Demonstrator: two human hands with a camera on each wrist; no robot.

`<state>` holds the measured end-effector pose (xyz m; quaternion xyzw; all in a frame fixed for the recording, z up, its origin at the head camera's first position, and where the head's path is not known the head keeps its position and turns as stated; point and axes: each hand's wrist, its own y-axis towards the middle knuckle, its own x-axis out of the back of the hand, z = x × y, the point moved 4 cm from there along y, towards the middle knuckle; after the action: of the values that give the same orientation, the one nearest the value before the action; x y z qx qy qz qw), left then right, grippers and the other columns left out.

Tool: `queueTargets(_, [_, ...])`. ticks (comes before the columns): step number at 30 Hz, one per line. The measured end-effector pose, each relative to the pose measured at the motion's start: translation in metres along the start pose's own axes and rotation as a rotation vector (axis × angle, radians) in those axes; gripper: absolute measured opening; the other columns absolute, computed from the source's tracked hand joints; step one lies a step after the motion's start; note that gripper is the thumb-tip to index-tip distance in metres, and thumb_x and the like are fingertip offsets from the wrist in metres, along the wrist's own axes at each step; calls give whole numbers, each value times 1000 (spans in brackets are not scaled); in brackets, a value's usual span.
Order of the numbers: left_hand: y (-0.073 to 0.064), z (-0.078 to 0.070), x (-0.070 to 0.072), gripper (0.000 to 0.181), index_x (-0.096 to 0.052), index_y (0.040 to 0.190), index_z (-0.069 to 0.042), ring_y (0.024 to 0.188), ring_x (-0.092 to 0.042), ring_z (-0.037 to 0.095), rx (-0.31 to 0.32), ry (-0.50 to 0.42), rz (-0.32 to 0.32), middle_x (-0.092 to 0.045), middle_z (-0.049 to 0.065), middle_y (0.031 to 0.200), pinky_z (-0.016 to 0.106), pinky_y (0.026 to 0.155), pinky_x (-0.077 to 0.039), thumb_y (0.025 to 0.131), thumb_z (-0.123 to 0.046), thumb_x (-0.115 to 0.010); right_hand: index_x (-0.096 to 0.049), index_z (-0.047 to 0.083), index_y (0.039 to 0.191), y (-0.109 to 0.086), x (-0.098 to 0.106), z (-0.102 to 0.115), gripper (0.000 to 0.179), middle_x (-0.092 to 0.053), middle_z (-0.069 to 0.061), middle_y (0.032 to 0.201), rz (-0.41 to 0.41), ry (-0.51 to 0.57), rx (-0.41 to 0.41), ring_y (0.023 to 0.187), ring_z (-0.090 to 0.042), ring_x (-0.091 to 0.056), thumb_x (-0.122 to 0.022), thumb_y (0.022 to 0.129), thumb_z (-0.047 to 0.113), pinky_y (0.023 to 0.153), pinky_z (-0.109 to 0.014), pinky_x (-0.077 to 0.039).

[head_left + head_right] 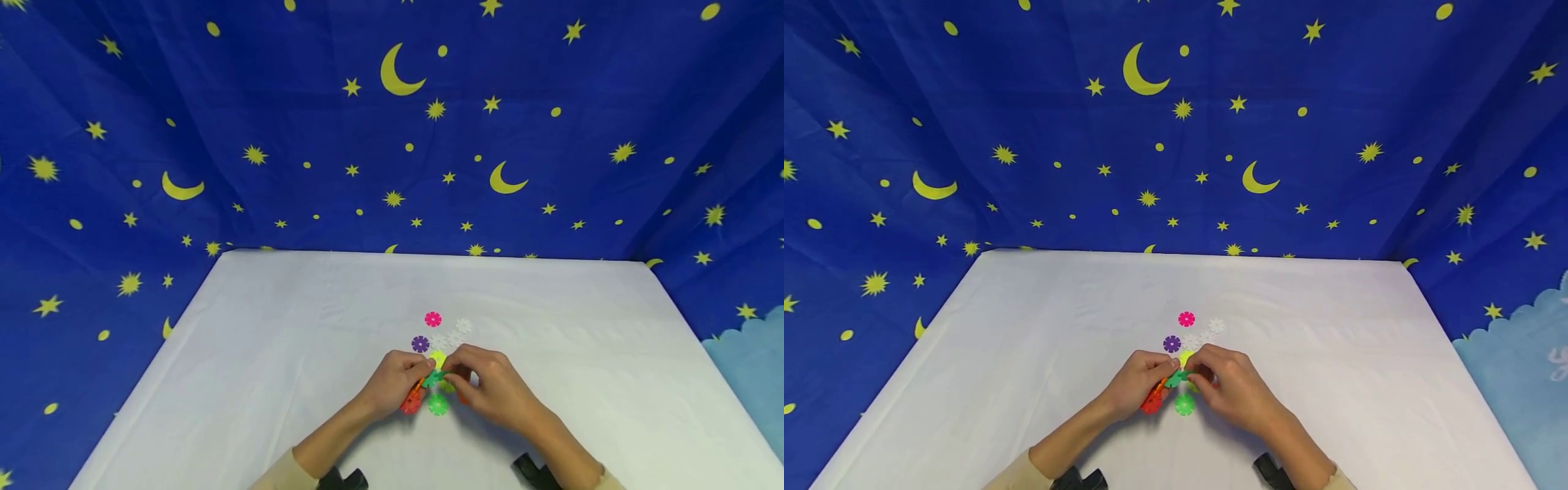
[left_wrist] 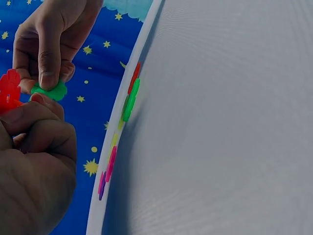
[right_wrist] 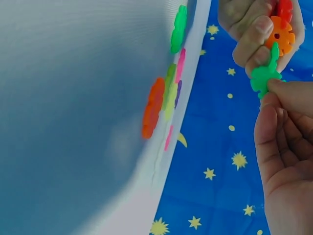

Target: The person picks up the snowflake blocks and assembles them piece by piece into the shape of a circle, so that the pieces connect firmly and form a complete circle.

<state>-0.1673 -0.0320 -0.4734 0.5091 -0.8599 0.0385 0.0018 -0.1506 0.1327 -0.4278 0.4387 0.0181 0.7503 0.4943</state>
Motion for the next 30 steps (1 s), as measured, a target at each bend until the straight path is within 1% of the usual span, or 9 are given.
queueTargets(6, [-1, -1, -2, 42, -55, 64, 5, 35, -42, 10, -1, 22, -1, -48, 1, 47, 21, 36, -34, 100, -17, -51, -65, 18, 90, 0, 1, 7, 24, -63, 11, 82, -1, -35, 8, 68, 0, -54, -75, 80, -1, 55, -18, -48])
queueTargets(9, [-2, -1, -1, 43, -56, 65, 3, 36, -43, 11, -8, 39, 13, -50, 3, 48, 22, 36, -34, 100, -22, -53, -65, 18, 89, 0, 0, 11, 23, -63, 11, 82, 0, -48, 7, 68, 1, -54, -76, 80, 0, 57, -15, -48])
queueTargets(14, [-2, -3, -2, 45, -56, 66, 1, 37, -44, 11, -34, 53, 22, -51, 3, 49, 21, 37, -35, 99, -29, -53, -66, 16, 89, 0, 2, 12, 20, -64, 9, 83, -8, -48, 7, 68, 1, -55, -75, 81, 1, 57, -16, -48])
queueTargets(17, [0, -2, -2, 44, -55, 68, -2, 41, -45, 8, -50, 119, -1, -52, 0, 53, 20, 41, -36, 100, -33, -52, -66, 15, 89, 0, 4, 12, 19, -64, 9, 83, -25, -52, 13, 68, 0, -54, -75, 81, 0, 55, -19, -49])
queueTargets(19, [1, -3, -1, 43, -54, 69, -3, 45, -46, 7, -57, 160, -19, -53, -1, 55, 19, 44, -37, 100, -32, -51, -66, 15, 90, 0, 3, 11, 20, -63, 10, 84, -24, -67, 1, 69, 1, -54, -75, 81, 0, 56, -20, -49])
queueTargets(21, [2, -2, 0, 41, -55, 70, -2, 48, -46, 7, -61, 192, -35, -54, -2, 59, 19, 47, -37, 101, -29, -51, -65, 16, 91, 1, 1, 9, 20, -62, 12, 86, -17, -82, -27, 70, 1, -54, -75, 81, 1, 57, -20, -50])
queueTargets(24, [3, 0, 4, 37, -58, 74, 1, 50, -47, 8, -49, 179, -56, -56, 3, 61, 20, 51, -39, 102, -23, -49, -64, 17, 97, 2, 0, 5, 23, -60, 14, 90, 8, -98, -104, 72, 1, -55, -75, 82, 5, 61, -21, -51])
queueTargets(27, [5, 2, 8, 35, -58, 76, -2, 51, -48, 9, -23, 130, -89, -58, 6, 65, 20, 54, -40, 102, -23, -49, -63, 17, 105, 1, 2, -4, 27, -61, 12, 93, 31, -101, -208, 73, -1, -55, -76, 82, 9, 62, -25, -52])
queueTargets(30, [5, 4, 10, 34, -55, 75, -4, 52, -48, 9, 3, 58, -113, -57, 5, 65, 20, 52, -40, 101, -26, -51, -64, 14, 111, -2, 1, -13, 30, -62, 9, 95, 105, -120, -294, 74, -4, -55, -76, 84, 13, 64, -26, -51])
